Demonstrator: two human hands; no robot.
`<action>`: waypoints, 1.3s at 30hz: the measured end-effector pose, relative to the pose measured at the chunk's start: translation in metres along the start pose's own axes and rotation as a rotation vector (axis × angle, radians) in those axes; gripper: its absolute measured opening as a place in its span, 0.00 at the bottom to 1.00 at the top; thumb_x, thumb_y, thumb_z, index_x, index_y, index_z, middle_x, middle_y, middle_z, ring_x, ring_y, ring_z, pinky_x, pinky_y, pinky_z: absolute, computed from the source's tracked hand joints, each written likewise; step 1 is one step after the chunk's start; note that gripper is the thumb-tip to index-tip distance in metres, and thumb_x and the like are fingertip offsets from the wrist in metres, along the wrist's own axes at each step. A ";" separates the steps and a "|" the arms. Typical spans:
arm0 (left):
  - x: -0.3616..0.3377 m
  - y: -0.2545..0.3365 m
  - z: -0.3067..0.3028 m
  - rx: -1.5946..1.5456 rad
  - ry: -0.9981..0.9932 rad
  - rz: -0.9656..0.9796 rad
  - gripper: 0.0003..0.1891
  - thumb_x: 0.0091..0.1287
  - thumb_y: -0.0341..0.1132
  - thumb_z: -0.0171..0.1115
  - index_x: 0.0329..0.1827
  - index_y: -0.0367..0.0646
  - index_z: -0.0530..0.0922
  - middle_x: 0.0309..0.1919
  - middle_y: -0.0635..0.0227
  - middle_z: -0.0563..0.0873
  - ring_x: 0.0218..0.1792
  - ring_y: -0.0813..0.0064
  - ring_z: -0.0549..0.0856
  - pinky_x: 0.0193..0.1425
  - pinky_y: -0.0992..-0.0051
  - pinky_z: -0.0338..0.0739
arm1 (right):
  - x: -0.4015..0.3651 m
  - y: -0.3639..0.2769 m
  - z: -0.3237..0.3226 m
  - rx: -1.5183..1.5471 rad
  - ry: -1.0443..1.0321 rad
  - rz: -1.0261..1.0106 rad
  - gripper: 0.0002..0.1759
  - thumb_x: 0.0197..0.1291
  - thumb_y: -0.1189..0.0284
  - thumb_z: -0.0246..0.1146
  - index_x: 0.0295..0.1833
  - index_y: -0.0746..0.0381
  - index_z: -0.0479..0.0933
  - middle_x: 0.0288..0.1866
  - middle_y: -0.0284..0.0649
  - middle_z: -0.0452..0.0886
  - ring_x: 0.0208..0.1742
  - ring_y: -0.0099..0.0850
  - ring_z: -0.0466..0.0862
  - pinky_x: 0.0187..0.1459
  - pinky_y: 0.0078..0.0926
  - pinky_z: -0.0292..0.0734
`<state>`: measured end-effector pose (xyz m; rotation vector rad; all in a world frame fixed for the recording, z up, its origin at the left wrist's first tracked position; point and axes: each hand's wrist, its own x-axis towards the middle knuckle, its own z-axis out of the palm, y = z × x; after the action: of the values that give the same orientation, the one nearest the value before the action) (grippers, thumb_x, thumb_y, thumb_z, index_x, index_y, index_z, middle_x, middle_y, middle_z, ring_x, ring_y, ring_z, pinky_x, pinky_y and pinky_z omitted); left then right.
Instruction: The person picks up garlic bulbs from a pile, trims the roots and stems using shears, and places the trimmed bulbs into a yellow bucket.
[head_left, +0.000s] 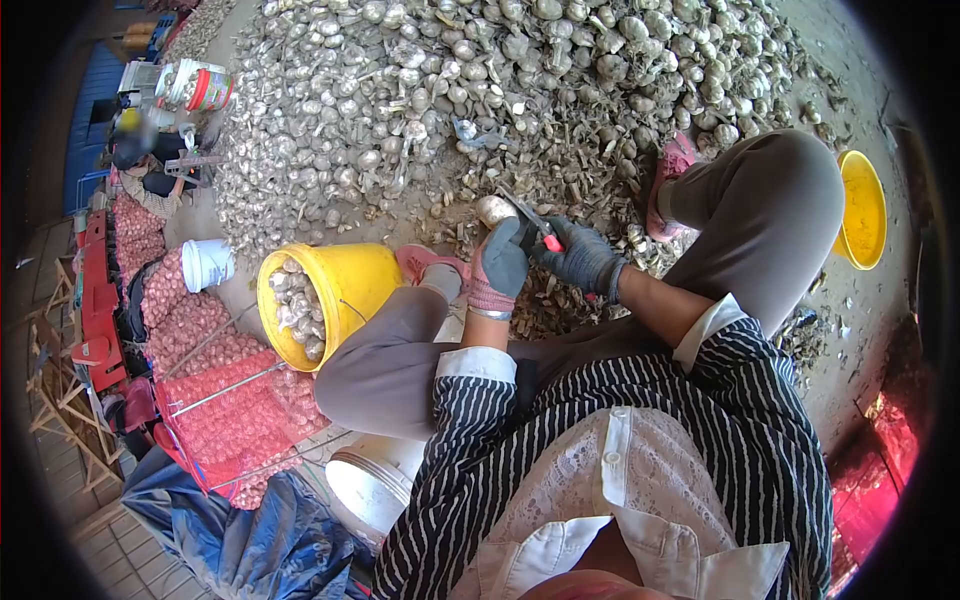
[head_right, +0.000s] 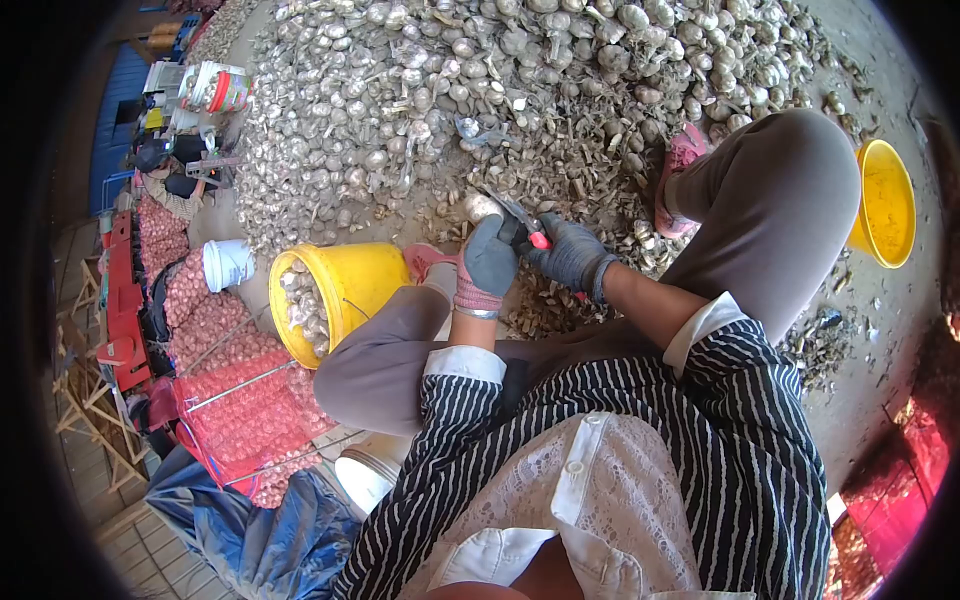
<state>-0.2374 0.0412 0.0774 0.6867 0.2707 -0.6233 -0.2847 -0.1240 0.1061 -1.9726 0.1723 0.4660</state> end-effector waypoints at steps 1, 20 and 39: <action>-0.002 0.000 0.000 0.026 0.002 0.007 0.14 0.69 0.31 0.55 0.55 0.34 0.74 0.47 0.60 0.83 0.50 0.66 0.82 0.59 0.69 0.75 | 0.000 0.001 0.002 0.000 0.005 -0.001 0.26 0.56 0.53 0.65 0.47 0.64 0.72 0.41 0.56 0.81 0.45 0.54 0.81 0.45 0.43 0.74; -0.019 0.024 -0.017 0.007 0.093 -0.087 0.14 0.69 0.37 0.56 0.51 0.36 0.76 0.45 0.59 0.83 0.46 0.66 0.84 0.51 0.70 0.80 | 0.015 0.013 0.036 0.190 -0.141 -0.029 0.20 0.60 0.57 0.62 0.45 0.64 0.77 0.35 0.49 0.83 0.41 0.40 0.84 0.44 0.37 0.76; -0.020 0.057 -0.010 -0.824 -0.229 0.105 0.15 0.59 0.37 0.65 0.45 0.40 0.77 0.29 0.72 0.78 0.30 0.79 0.77 0.39 0.78 0.73 | 0.024 0.026 0.008 1.629 -0.753 0.411 0.16 0.70 0.64 0.55 0.57 0.62 0.72 0.29 0.30 0.75 0.25 0.23 0.77 0.36 0.35 0.83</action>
<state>-0.2176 0.0908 0.1077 -0.1627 0.2486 -0.4282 -0.2734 -0.1261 0.0716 -0.1097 0.3247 0.8919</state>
